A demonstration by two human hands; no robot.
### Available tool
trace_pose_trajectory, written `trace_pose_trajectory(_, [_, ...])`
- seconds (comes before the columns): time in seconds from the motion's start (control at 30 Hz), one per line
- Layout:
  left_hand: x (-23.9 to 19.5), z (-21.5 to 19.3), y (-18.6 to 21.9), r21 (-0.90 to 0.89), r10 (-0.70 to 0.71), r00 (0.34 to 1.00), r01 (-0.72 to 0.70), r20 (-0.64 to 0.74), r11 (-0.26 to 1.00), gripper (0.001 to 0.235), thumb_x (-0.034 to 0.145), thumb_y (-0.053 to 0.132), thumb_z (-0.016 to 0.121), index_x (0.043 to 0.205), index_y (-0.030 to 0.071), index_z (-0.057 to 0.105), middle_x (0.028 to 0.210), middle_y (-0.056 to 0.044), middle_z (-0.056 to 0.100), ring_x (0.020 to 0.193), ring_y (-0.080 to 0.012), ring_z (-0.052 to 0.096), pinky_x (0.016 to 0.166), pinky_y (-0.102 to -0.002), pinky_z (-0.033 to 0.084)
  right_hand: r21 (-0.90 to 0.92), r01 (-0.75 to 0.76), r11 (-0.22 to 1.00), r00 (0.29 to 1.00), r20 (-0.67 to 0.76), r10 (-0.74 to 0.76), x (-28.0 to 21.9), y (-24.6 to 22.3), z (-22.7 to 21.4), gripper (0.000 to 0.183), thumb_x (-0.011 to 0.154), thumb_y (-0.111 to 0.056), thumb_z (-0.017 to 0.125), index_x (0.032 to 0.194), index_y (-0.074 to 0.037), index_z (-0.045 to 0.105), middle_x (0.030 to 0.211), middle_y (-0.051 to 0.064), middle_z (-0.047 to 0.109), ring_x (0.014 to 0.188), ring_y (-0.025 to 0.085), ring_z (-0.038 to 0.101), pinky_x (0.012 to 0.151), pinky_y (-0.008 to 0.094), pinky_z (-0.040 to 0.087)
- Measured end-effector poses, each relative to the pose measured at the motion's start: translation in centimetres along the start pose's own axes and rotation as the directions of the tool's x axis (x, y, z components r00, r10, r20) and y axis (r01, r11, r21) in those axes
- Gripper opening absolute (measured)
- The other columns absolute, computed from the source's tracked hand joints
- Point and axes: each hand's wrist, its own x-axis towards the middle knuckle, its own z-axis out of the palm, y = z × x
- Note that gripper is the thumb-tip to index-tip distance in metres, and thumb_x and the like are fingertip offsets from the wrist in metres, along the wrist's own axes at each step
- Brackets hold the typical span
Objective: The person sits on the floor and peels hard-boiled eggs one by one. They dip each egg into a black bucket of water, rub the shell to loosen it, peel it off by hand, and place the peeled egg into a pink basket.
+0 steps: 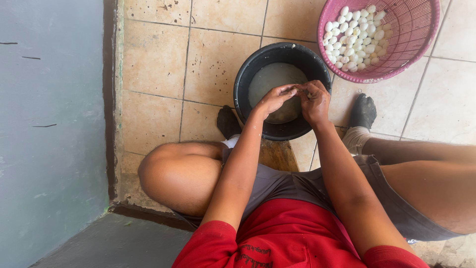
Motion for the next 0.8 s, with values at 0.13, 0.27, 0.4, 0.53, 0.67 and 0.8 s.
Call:
trace_pose_trajectory(0.13, [-0.2,0.6,0.4,-0.008,0.084,0.974,-0.088,-0.211,0.996,0.03,0.096,0.029,0.074,0.115,0.006,0.071,0.104,-0.006,0.075,0.103,-0.0137,0.067,0.095,-0.031,0.051,0.071,-0.045,0.996,0.999,-0.009,0.046,0.1,-0.2,0.3,0.018,0.092,-0.002,0.077,0.109,-0.002,0.074,0.104,0.012,0.075,0.095,0.029,0.075,0.083,0.035,0.057])
trace_pose_trajectory(0.27, [-0.3,0.6,0.5,-0.123,0.112,0.964,-0.145,-0.242,0.982,0.029,0.091,0.026,0.079,0.111,0.007,0.069,0.1,-0.003,0.073,0.1,-0.0114,0.067,0.093,-0.03,0.052,-0.023,-0.03,0.999,0.999,-0.034,0.029,0.4,-0.7,0.0,0.011,0.093,-0.006,0.08,0.102,-0.002,0.075,0.096,0.015,0.074,0.085,0.031,0.073,0.076,0.037,0.056])
trace_pose_trajectory(0.4, [0.3,0.3,0.4,-0.055,0.132,0.964,-0.148,-0.23,0.987,0.026,0.09,0.025,0.08,0.106,0.006,0.072,0.098,-0.002,0.074,0.096,-0.0104,0.067,0.089,-0.028,0.053,-0.031,0.006,1.0,0.999,-0.037,-0.007,0.7,-0.8,-0.2,0.009,0.094,-0.006,0.078,0.101,-0.001,0.073,0.094,0.017,0.072,0.085,0.032,0.072,0.075,0.039,0.056])
trace_pose_trajectory(0.53, [0.3,0.9,0.0,-0.101,0.155,0.972,-0.175,-0.179,0.979,0.024,0.093,0.024,0.078,0.106,0.005,0.072,0.1,-0.002,0.074,0.098,-0.0099,0.067,0.091,-0.026,0.052,-0.06,0.023,0.998,1.0,0.003,-0.023,0.7,-0.2,-0.3,0.009,0.095,-0.006,0.074,0.1,0.0,0.07,0.093,0.018,0.071,0.084,0.034,0.071,0.075,0.04,0.055])
trace_pose_trajectory(0.67, [-0.3,1.4,0.5,-0.183,0.133,0.975,-0.166,-0.179,0.969,0.029,0.096,0.028,0.074,0.114,0.006,0.072,0.108,-0.002,0.075,0.107,-0.0104,0.067,0.1,-0.028,0.051,0.011,-0.132,0.991,0.991,-0.013,0.132,0.6,-0.2,0.4,0.012,0.099,-0.009,0.073,0.1,0.001,0.067,0.09,0.018,0.072,0.081,0.03,0.072,0.075,0.038,0.055])
trace_pose_trajectory(0.8, [-0.9,1.2,0.9,-0.161,0.11,0.972,-0.145,-0.207,0.976,0.035,0.097,0.032,0.07,0.123,0.008,0.072,0.114,-0.003,0.074,0.111,-0.011,0.066,0.104,-0.029,0.049,0.077,-0.238,0.968,0.971,0.036,0.236,0.5,-0.9,0.5,0.013,0.1,-0.011,0.072,0.105,0.0,0.068,0.09,0.016,0.073,0.08,0.029,0.072,0.073,0.037,0.054])
